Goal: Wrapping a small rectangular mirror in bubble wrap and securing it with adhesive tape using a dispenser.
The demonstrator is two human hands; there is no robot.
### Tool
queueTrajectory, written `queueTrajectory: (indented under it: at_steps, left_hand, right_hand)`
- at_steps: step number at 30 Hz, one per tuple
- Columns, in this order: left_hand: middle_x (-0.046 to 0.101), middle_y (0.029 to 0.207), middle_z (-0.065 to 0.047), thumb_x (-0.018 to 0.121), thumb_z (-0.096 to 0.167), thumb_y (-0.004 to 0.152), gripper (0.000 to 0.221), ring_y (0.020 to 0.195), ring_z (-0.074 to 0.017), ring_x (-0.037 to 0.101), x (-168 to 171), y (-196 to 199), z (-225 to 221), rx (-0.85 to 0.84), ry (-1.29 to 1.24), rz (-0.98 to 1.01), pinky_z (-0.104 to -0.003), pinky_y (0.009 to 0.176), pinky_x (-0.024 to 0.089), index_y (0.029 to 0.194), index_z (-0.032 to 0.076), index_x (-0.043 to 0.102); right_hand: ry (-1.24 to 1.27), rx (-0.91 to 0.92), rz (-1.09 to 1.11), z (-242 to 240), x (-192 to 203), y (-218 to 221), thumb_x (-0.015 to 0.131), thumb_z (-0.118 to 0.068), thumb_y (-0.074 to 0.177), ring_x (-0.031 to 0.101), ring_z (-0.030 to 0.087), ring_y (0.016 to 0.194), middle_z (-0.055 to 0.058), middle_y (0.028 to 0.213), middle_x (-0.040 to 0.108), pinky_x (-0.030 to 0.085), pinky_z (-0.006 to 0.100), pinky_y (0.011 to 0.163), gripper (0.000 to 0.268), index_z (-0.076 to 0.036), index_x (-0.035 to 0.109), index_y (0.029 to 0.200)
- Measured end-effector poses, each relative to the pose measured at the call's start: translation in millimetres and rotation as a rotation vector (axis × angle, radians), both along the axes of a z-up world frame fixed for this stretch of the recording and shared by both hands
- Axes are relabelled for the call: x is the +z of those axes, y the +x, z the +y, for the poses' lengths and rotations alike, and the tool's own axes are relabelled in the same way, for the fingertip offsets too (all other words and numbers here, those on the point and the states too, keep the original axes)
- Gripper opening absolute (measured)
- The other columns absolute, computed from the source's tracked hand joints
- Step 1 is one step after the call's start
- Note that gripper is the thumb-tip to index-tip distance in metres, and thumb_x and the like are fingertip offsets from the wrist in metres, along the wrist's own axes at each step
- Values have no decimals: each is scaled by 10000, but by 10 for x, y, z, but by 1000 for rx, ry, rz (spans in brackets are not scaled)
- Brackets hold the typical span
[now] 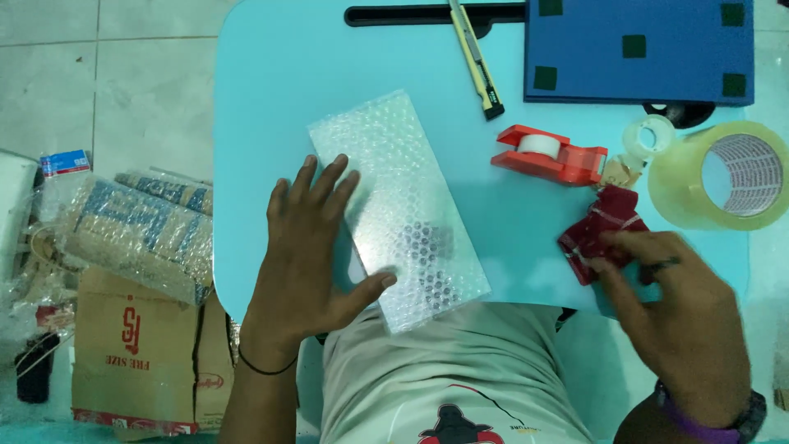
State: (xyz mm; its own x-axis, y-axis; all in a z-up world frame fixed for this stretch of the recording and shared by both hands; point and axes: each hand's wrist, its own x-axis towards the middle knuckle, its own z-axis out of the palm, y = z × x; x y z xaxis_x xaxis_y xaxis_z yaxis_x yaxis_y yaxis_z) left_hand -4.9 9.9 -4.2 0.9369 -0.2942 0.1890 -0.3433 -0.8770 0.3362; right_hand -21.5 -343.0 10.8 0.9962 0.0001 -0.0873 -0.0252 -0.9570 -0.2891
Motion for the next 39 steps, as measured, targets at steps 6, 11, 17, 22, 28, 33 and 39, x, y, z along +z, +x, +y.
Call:
queueTrajectory:
  at_steps: [6,11,17,22,28,33,39]
  left_hand:
    - [400,1623,-170,686,309,911,910,1608,-428,347,-79,-52,146,-82,-589,-261,-645,1421,264,1650,179,170]
    - [543,1455,-148,816,245,811,868,1489,-381,464,141,-106,56,78,-335,-98,-711,1307,57,1501,68,319]
    - [389,1550,-198,597,849,755,1108,1496,-454,257,204,-442,-223,-51,55,157,-753,1138,116,1506,58,401]
    - [420,1558,-116,835,613,703,1047,1498,-399,297,219,-355,-156,-76,62,81,-723,1182,170,1525,138,394]
    - [437,1566,-96,849,539,693,1001,1510,-395,305,222,-176,-2,-178,40,99,-676,1210,208,1512,150,425]
    - [438,1578,-81,953,397,646,1062,1547,-386,268,242,65,152,-269,-81,155,-612,1250,204,1518,153,399]
    - [355,1649,-59,1044,514,497,1309,1565,-385,112,308,304,194,-409,-36,321,-638,1245,61,1565,215,350]
  right_hand:
    - [-94,245,-413,-140,-24,314,897,-37,922,630,336,1058,294,1338,648,560,434,838,603,94,640,1451]
    - [-382,247,-317,-17,-102,715,843,-316,831,484,357,1218,211,1438,533,581,433,836,892,-79,506,1622]
    - [-359,256,-361,-13,-157,717,858,-286,872,440,361,1277,233,1425,500,564,443,900,816,-34,574,1594]
    - [-434,291,-463,-60,-295,745,884,-307,892,572,332,1320,225,1488,568,547,429,1015,820,-15,599,1602]
    - [-364,295,-372,-5,-338,840,865,-264,842,668,298,1159,194,1348,711,574,410,951,846,-4,588,1598]
    - [-340,243,-228,146,-182,850,802,-168,867,697,289,1020,207,1279,695,627,392,822,792,-17,536,1597]
    - [-378,222,-257,50,-49,775,782,-133,902,711,247,981,170,1251,706,627,354,773,722,-29,566,1582]
